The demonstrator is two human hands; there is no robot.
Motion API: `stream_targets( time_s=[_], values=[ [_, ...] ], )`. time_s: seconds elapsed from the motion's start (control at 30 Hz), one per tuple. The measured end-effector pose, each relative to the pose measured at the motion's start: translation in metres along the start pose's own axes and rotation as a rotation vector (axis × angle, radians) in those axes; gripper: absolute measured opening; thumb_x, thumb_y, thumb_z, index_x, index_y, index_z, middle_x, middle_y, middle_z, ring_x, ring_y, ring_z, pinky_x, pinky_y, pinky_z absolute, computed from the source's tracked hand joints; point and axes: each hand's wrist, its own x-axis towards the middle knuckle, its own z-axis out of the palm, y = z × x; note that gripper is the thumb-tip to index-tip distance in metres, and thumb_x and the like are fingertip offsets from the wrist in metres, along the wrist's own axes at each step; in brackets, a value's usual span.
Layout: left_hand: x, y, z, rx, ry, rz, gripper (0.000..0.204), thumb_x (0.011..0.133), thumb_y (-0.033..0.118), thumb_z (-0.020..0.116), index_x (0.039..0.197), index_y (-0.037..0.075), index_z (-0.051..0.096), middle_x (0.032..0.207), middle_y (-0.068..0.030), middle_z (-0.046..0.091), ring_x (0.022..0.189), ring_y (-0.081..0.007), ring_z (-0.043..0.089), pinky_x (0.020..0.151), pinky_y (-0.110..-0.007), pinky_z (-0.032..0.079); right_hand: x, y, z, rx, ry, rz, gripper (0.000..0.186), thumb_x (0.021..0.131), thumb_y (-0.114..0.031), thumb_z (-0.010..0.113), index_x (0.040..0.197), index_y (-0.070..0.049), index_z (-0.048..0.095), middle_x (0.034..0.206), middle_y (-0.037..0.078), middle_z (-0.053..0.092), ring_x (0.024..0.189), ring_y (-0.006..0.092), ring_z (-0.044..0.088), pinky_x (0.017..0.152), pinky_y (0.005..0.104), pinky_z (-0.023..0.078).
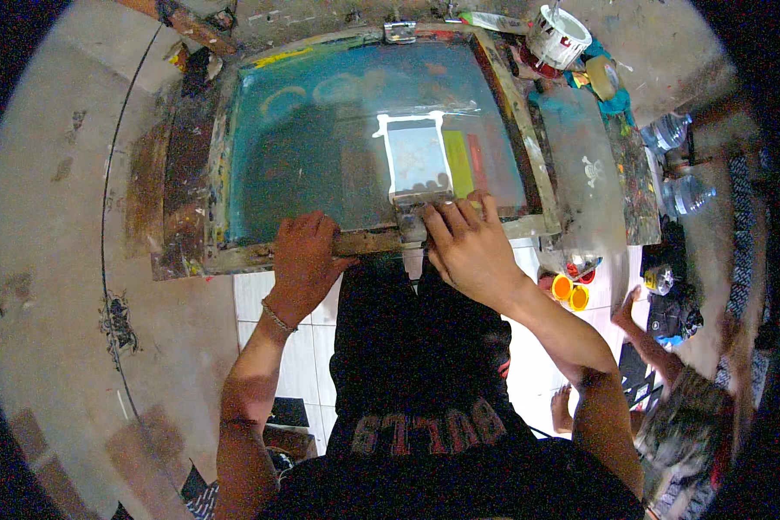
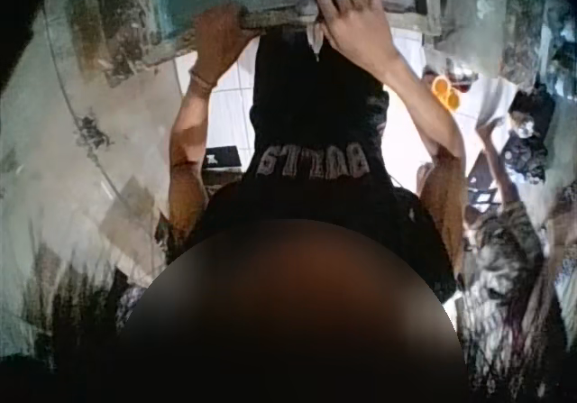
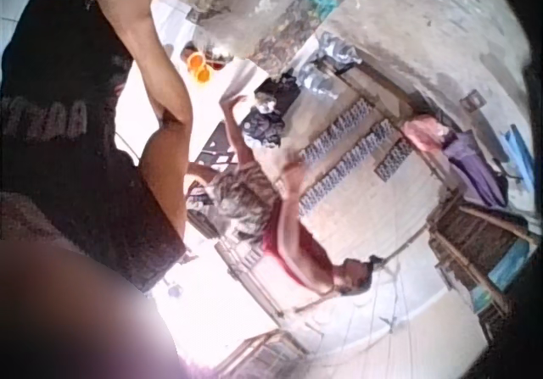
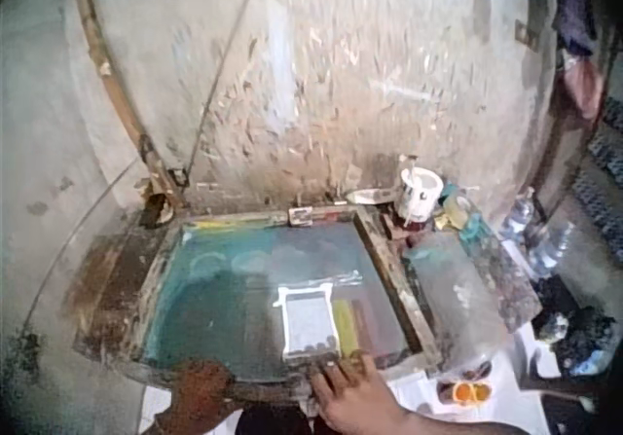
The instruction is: The person prepares a screen printing frame, applies white ink with a squeegee, and prints a skull-and-crossbones design onto black fabric pieces. They then fold the printed pieces and place them on the floor.
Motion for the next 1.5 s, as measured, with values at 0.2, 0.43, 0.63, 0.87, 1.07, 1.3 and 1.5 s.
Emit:
stream_targets(
  time_s=[0.2,0.43,0.63,0.87,1.07,1.3,1.5],
  values=[
    [0.0,-0.003,0.007,-0.025,0.007,0.022,0.046,0.068,0.028,0.086,0.097,0.006,0.059,0.098,-0.0125,0.06,0.097,-0.0329,0.058,0.088,-0.044,0.042,0.009,0.005,0.006,-0.101,-0.111,-0.032,0.04,0.082,-0.019,0.068,0.116,0.001,0.059,0.105,0.014,0.065,0.101,0.0289,0.063,0.106,0.0527,0.035],
    [-0.001,-0.006,0.013,-0.036,-0.014,0.023,0.047,0.069,0.028,0.085,0.1,0.004,0.059,0.098,-0.0131,0.06,0.098,-0.0328,0.058,0.087,-0.044,0.042,0.018,0.009,0.003,-0.096,-0.118,-0.025,0.038,0.082,-0.019,0.068,0.113,0.0,0.058,0.097,0.013,0.063,0.097,0.0283,0.063,0.107,0.0533,0.034],
    [-0.001,-0.006,0.009,-0.02,-0.013,0.037,0.046,0.07,0.029,0.085,0.1,0.005,0.059,0.098,-0.0129,0.06,0.097,-0.0328,0.058,0.087,-0.044,0.042,0.05,0.027,0.011,-0.131,-0.023,-0.009,0.027,0.085,-0.015,0.059,0.109,-0.001,0.06,0.095,0.013,0.066,0.092,0.0292,0.067,0.097,0.0567,0.037],
    [-0.001,-0.004,0.001,-0.055,0.024,0.033,0.043,0.071,0.028,0.084,0.099,0.006,0.061,0.098,-0.0126,0.06,0.098,-0.0319,0.058,0.088,-0.044,0.041,0.092,0.058,-0.011,0.139,-0.367,0.064,0.031,0.079,-0.007,0.068,0.108,-0.002,0.057,0.092,0.021,0.068,0.096,0.0421,0.065,0.088,0.0574,0.038],
    [-0.001,-0.005,0.004,-0.064,0.037,0.03,0.043,0.07,0.028,0.084,0.099,0.005,0.061,0.099,-0.0126,0.06,0.1,-0.0319,0.058,0.091,-0.044,0.04,0.072,0.041,0.001,-0.008,-0.216,0.05,0.022,0.082,-0.008,0.061,0.103,-0.002,0.057,0.099,0.018,0.068,0.1,0.0348,0.064,0.087,0.0515,0.036],
    [-0.002,-0.005,0.009,-0.063,-0.002,-0.017,0.046,0.07,0.028,0.085,0.101,0.005,0.06,0.1,-0.0128,0.06,0.101,-0.0328,0.057,0.091,-0.045,0.04,0.129,0.088,0.04,-0.108,0.044,0.031,0.026,0.082,-0.004,0.057,0.107,-0.001,0.055,0.097,0.017,0.066,0.098,0.0356,0.063,0.087,0.0516,0.037],
    [-0.001,-0.005,0.021,-0.029,0.012,0.035,0.049,0.07,0.027,0.085,0.104,0.003,0.059,0.103,-0.0139,0.061,0.102,-0.0332,0.058,0.091,-0.046,0.04,0.157,0.103,0.034,-0.063,-0.095,0.086,0.031,0.081,-0.004,0.059,0.111,-0.001,0.053,0.1,0.018,0.064,0.103,0.036,0.061,0.088,0.052,0.037]
  ],
)
